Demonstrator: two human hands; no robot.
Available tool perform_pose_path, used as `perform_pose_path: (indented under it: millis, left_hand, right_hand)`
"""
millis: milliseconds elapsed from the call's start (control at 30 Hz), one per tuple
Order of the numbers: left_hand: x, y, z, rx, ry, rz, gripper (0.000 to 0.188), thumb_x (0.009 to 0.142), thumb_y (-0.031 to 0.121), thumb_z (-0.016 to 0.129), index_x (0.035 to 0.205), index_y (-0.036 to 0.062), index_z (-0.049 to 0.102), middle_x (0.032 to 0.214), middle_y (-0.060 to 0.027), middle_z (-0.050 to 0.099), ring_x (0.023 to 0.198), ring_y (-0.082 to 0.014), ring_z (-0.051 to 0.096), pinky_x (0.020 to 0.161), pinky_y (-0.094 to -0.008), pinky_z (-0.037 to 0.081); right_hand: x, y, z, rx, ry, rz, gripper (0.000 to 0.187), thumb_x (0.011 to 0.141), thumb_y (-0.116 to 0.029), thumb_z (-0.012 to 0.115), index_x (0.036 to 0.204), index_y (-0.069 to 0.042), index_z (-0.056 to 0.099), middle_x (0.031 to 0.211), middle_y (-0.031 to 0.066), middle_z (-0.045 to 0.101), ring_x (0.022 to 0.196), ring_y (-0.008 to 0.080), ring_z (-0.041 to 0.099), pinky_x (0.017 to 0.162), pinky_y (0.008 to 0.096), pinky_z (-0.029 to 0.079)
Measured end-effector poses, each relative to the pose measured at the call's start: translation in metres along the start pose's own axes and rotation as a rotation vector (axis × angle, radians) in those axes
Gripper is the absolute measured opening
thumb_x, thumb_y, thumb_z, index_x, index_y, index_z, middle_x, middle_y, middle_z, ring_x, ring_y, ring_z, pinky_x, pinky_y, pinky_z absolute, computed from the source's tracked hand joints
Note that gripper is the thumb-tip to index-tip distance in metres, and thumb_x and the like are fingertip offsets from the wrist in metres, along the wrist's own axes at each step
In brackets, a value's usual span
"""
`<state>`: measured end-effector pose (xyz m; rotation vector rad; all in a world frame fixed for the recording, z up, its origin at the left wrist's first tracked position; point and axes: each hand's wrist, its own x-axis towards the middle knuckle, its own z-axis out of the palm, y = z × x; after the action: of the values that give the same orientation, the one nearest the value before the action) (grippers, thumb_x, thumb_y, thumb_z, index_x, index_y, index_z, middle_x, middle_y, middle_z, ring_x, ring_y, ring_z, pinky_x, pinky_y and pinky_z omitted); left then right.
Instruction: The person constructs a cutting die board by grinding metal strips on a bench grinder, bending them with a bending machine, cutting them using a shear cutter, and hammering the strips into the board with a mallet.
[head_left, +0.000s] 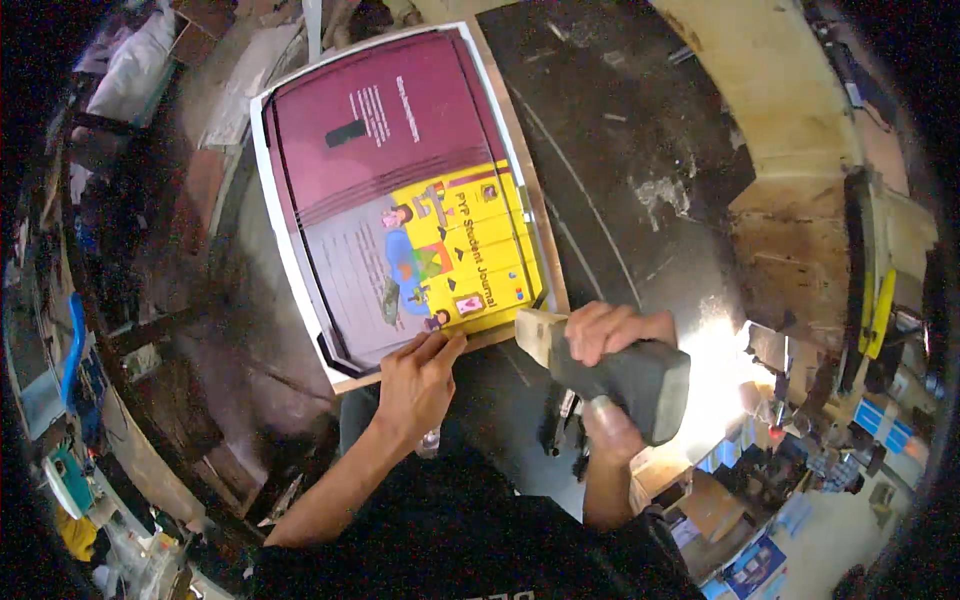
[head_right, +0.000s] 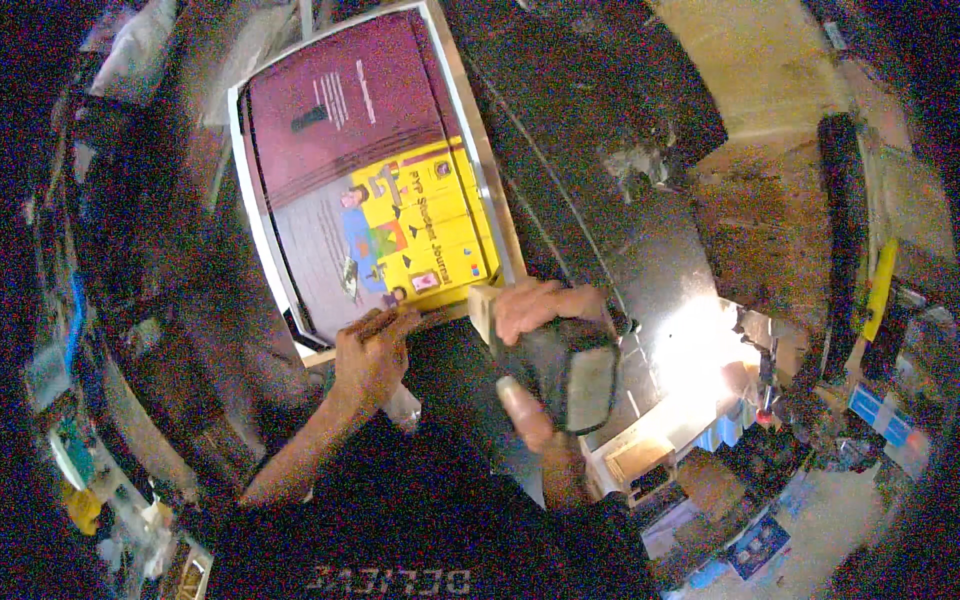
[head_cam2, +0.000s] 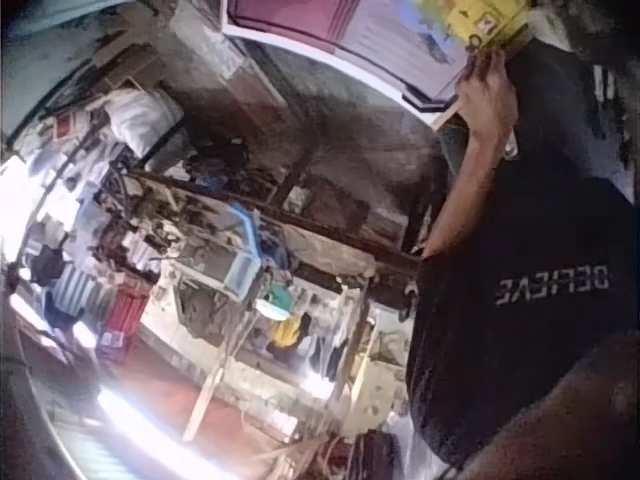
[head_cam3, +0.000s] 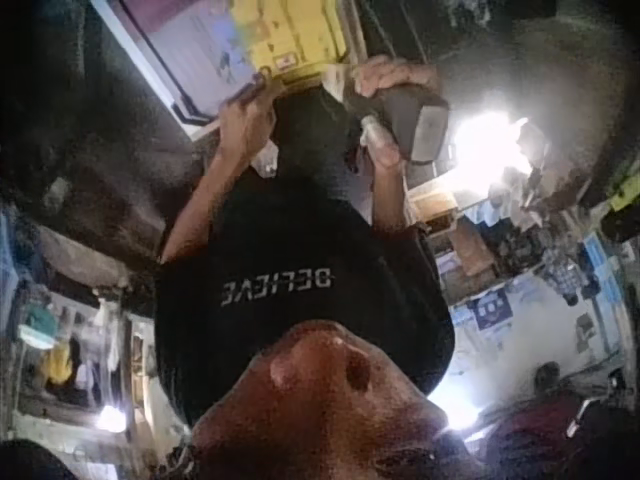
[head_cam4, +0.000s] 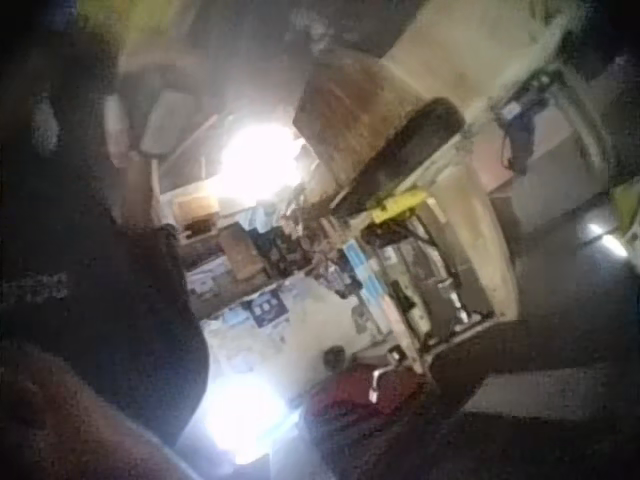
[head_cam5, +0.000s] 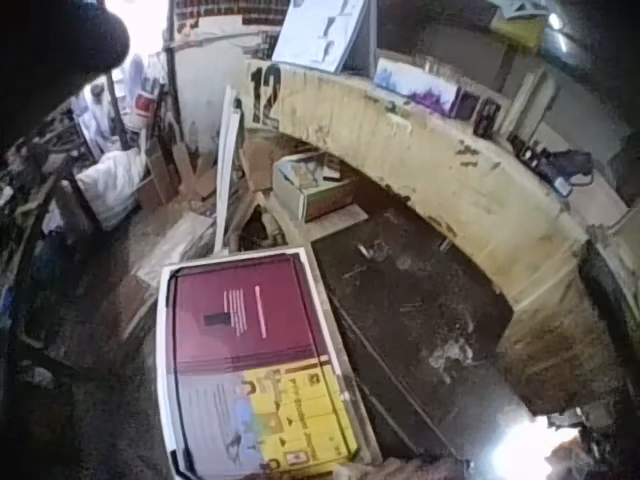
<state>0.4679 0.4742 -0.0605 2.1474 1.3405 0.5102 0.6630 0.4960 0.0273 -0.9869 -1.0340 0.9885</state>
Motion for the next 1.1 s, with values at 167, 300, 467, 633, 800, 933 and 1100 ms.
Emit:
perform_pose_path:
  millis: [167,300,467,633,800,933,1100]
  left_hand:
    - [0.003,0.002,-0.006,-0.020,-0.027,-0.049,0.042,0.064,-0.005,0.064,0.106,0.0010,0.064,0.096,-0.0115,0.067,0.086,-0.0294,0.067,0.069,-0.0394,0.056]
    - [0.008,0.009,-0.003,-0.046,-0.050,-0.024,0.041,0.065,-0.005,0.064,0.105,0.0002,0.063,0.097,-0.0125,0.066,0.089,-0.0302,0.067,0.070,-0.0402,0.056]
    - [0.004,0.003,-0.002,-0.043,-0.063,-0.036,0.041,0.064,-0.004,0.065,0.105,-0.0011,0.063,0.099,-0.0142,0.066,0.089,-0.0316,0.066,0.072,-0.0411,0.055]
    - [0.006,0.005,-0.005,-0.022,-0.096,-0.065,0.043,0.064,-0.003,0.065,0.107,-0.0018,0.063,0.101,-0.0147,0.067,0.090,-0.0321,0.066,0.072,-0.0409,0.055]
    - [0.006,0.008,-0.003,-0.028,-0.095,-0.090,0.043,0.064,-0.003,0.066,0.106,-0.0019,0.062,0.101,-0.0148,0.067,0.089,-0.0324,0.067,0.070,-0.0423,0.056]
    - [0.006,0.006,-0.002,-0.040,-0.074,-0.081,0.041,0.065,-0.002,0.066,0.106,-0.0015,0.062,0.102,-0.0148,0.067,0.090,-0.0325,0.067,0.071,-0.0428,0.056]
    - [0.006,0.007,-0.003,-0.046,-0.081,-0.108,0.039,0.068,-0.002,0.065,0.107,-0.0013,0.062,0.104,-0.0143,0.067,0.092,-0.0323,0.067,0.071,-0.0429,0.057]
  right_hand:
    - [0.039,-0.001,-0.034,0.276,0.156,-0.085,0.028,0.074,-0.016,0.064,0.096,-0.010,0.048,0.077,0.0031,0.049,0.075,0.0214,0.053,0.077,0.0391,0.044]
    - [0.035,0.028,-0.051,0.494,0.401,0.067,0.041,0.069,-0.020,0.061,0.104,-0.004,0.045,0.088,0.0124,0.050,0.081,0.0253,0.048,0.086,0.0460,0.038]
    - [0.070,0.025,-0.035,0.045,0.022,0.034,0.041,0.072,-0.015,0.058,0.108,-0.001,0.045,0.087,0.0144,0.050,0.083,0.0262,0.049,0.086,0.0454,0.040]
    - [0.110,0.006,-0.028,0.013,-0.047,-0.223,0.044,0.072,-0.019,0.059,0.109,0.000,0.045,0.089,0.0146,0.052,0.085,0.0258,0.051,0.085,0.0424,0.042]
    - [0.104,0.052,-0.016,-0.254,0.077,-0.165,0.048,0.067,-0.020,0.058,0.109,-0.001,0.045,0.085,0.0143,0.051,0.082,0.0263,0.051,0.083,0.0425,0.043]
    - [0.105,0.056,-0.013,0.044,0.155,-0.135,0.049,0.065,-0.020,0.059,0.107,-0.001,0.045,0.084,0.0151,0.052,0.082,0.0266,0.051,0.083,0.0432,0.043]
    - [0.117,0.043,-0.021,-0.008,-0.006,-0.274,0.044,0.068,-0.020,0.057,0.106,0.000,0.046,0.084,0.0147,0.051,0.081,0.0263,0.050,0.084,0.0435,0.042]
